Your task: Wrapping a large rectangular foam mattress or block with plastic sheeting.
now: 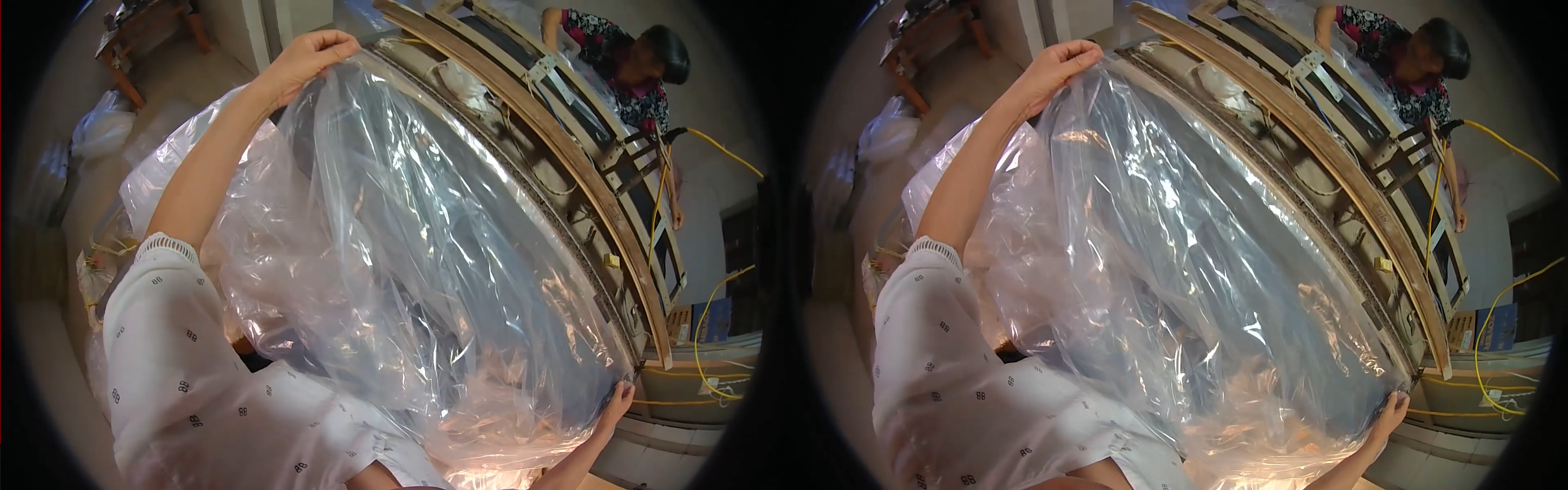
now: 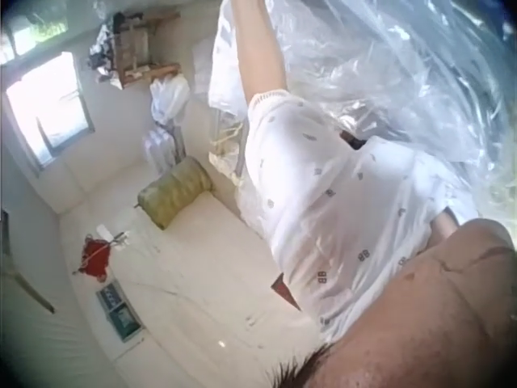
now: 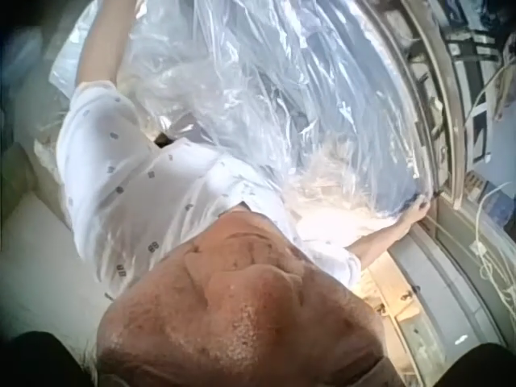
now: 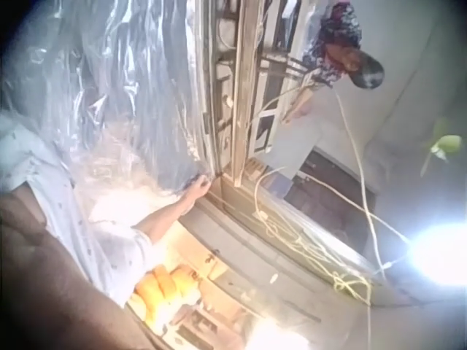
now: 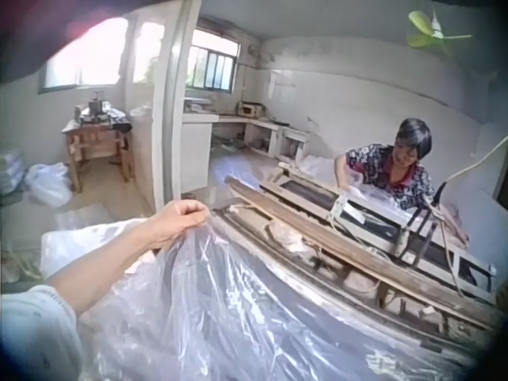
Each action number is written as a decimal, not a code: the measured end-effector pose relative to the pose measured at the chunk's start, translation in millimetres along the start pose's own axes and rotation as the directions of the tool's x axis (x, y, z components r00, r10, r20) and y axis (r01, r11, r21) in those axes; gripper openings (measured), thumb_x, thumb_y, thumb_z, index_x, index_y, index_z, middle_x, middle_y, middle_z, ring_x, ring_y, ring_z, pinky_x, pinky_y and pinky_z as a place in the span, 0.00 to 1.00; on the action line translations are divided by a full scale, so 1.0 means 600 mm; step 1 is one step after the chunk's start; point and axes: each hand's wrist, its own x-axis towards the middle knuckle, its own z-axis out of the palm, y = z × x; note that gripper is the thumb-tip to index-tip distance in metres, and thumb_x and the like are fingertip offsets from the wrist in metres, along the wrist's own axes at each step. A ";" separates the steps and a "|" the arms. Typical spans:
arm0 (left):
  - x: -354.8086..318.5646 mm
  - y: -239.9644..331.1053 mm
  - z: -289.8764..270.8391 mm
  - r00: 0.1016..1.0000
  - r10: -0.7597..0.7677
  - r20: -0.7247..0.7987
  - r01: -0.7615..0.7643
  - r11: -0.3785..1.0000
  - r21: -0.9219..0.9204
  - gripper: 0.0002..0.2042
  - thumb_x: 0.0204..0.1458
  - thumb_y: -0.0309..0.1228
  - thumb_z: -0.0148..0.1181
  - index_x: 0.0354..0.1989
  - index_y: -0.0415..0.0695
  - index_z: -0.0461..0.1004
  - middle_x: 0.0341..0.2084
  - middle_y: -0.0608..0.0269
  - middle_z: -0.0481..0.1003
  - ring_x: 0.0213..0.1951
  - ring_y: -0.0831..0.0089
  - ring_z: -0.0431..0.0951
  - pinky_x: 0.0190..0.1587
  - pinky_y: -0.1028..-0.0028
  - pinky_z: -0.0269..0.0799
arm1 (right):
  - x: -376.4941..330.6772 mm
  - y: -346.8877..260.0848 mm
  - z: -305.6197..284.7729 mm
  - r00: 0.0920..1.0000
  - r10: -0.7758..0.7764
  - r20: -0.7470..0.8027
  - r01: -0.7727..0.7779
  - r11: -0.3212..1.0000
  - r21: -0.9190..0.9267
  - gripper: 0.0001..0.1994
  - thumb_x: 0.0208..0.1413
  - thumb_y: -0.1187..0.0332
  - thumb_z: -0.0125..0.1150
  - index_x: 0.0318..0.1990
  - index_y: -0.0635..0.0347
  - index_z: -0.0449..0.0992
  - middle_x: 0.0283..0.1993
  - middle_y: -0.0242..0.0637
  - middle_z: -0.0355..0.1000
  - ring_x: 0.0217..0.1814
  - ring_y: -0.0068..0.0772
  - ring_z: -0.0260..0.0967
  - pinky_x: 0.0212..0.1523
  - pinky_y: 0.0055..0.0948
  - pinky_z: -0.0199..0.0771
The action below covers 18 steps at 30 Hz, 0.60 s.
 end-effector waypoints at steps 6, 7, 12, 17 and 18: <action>-0.057 0.057 -0.015 0.996 0.044 0.082 -0.049 0.997 0.055 0.13 0.48 0.37 0.61 0.39 0.45 0.75 0.28 0.75 0.71 0.30 0.88 0.64 0.31 0.85 0.58 | -0.011 -0.125 0.061 0.845 -0.495 -0.203 0.341 0.791 -0.508 0.19 0.52 0.69 0.52 0.53 0.62 0.65 0.54 0.47 0.61 0.57 0.47 0.57 0.56 0.37 0.55; -0.066 0.065 -0.017 0.994 0.080 0.068 -0.084 0.995 0.056 0.12 0.48 0.36 0.62 0.39 0.45 0.75 0.28 0.75 0.71 0.30 0.88 0.65 0.31 0.85 0.58 | -0.024 -0.170 0.078 0.843 -0.496 -0.207 0.339 0.790 -0.511 0.19 0.52 0.69 0.52 0.53 0.62 0.65 0.54 0.47 0.61 0.57 0.47 0.57 0.56 0.37 0.55; -0.127 0.099 -0.017 0.986 0.160 0.035 -0.160 0.987 0.000 0.08 0.49 0.33 0.60 0.35 0.46 0.74 0.25 0.77 0.68 0.28 0.88 0.62 0.30 0.86 0.56 | -0.080 -0.339 0.163 0.767 -0.641 -0.038 0.609 0.745 -0.273 0.19 0.53 0.70 0.52 0.53 0.62 0.65 0.56 0.46 0.59 0.59 0.47 0.54 0.59 0.38 0.51; -0.169 0.099 -0.036 0.972 0.228 0.052 -0.225 0.973 -0.051 0.08 0.48 0.33 0.61 0.35 0.46 0.75 0.28 0.75 0.71 0.31 0.89 0.66 0.32 0.86 0.59 | -0.109 -0.389 0.199 0.760 -0.649 0.021 0.643 0.747 -0.171 0.19 0.54 0.69 0.51 0.54 0.59 0.65 0.57 0.43 0.58 0.61 0.43 0.54 0.60 0.34 0.52; -0.176 0.102 -0.036 0.968 0.244 0.063 -0.239 0.968 -0.081 0.08 0.48 0.33 0.61 0.35 0.46 0.75 0.29 0.75 0.72 0.31 0.88 0.66 0.33 0.86 0.59 | -0.109 -0.383 0.197 0.732 -0.681 0.016 0.670 0.716 -0.197 0.18 0.54 0.70 0.51 0.54 0.59 0.65 0.56 0.44 0.59 0.60 0.43 0.54 0.59 0.35 0.53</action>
